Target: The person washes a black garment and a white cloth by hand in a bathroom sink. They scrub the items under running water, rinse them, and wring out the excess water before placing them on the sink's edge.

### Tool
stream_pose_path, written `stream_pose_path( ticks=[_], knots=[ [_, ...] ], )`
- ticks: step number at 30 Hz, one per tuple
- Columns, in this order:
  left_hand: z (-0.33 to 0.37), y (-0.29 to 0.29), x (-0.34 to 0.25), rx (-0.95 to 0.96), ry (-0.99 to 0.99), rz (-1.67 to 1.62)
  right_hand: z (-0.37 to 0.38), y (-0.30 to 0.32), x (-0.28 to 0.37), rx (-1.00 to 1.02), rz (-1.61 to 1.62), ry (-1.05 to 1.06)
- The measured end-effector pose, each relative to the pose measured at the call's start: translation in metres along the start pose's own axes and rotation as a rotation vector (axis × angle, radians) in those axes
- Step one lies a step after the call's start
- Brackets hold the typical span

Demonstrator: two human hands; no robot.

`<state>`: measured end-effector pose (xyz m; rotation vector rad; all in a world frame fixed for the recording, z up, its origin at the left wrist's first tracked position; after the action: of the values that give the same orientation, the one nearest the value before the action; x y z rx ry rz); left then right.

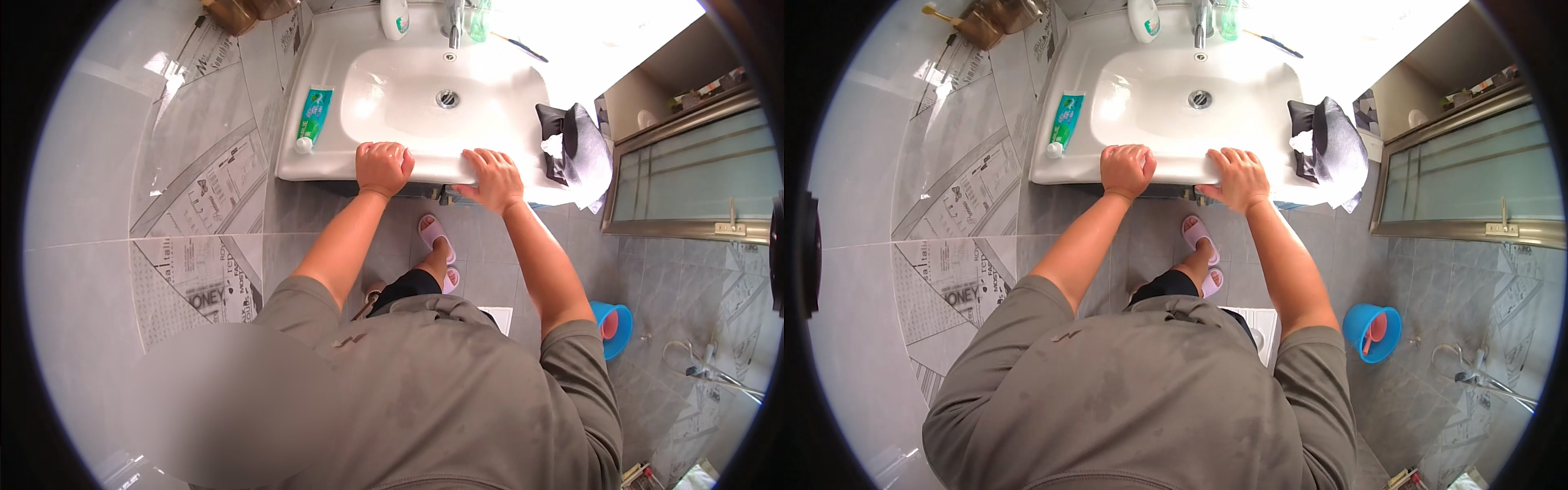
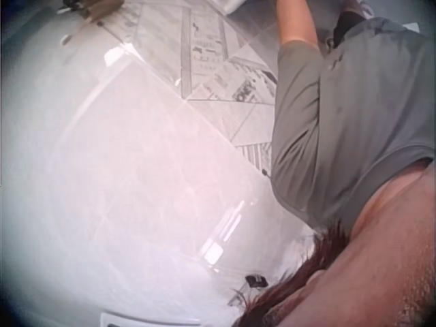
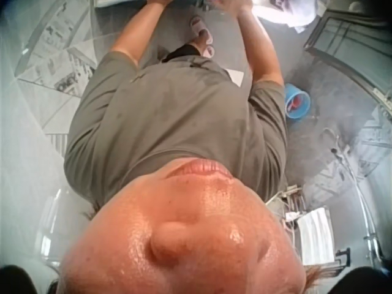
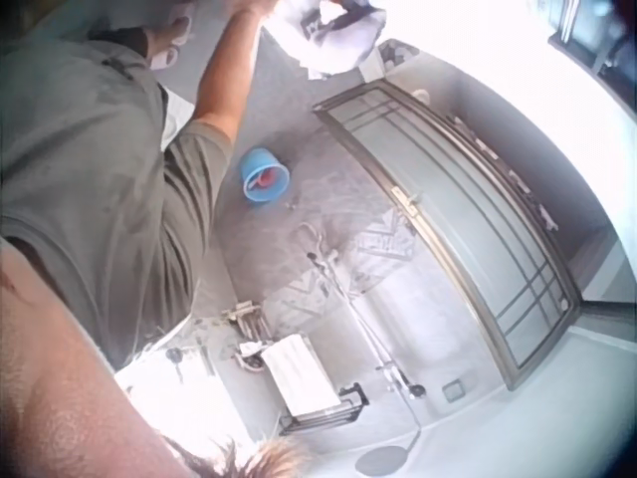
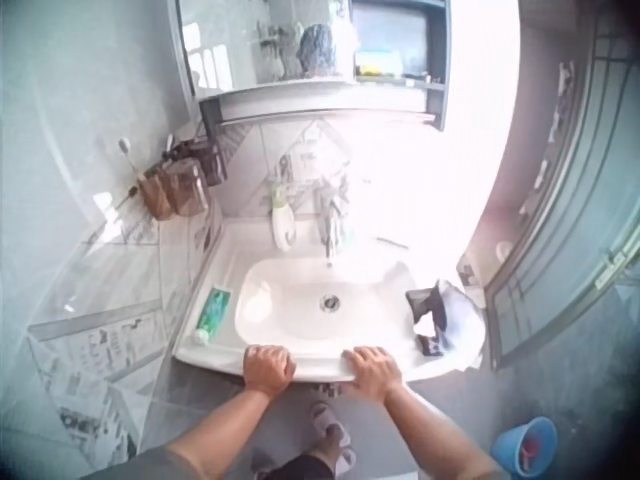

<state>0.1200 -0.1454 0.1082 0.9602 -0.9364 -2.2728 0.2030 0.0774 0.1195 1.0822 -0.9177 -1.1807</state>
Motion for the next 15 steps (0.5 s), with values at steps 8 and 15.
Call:
stream_pose_path(
  ticks=[8, 15],
  knots=[
    [-0.001, 0.0032, -0.0018, 0.048, 0.013, 0.019, -0.0013, -0.0021, -0.0002, -0.021, -0.017, 0.008],
    [-0.0013, 0.0008, 0.0014, 0.046, 0.014, 0.002, -0.002, -0.0088, -0.0003, -0.066, -0.065, 0.026]
  ],
)
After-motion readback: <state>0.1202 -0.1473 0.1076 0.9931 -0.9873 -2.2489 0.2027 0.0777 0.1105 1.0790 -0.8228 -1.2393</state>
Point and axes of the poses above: each hand's wrist, its own z-axis towards the middle knuckle, its own y-axis out of the back of the hand, x = y × z, the point moved 2 cm from there along z, towards the middle knuckle, and after that the axes turned 13 degrees about -z, right-handed, at the moved point
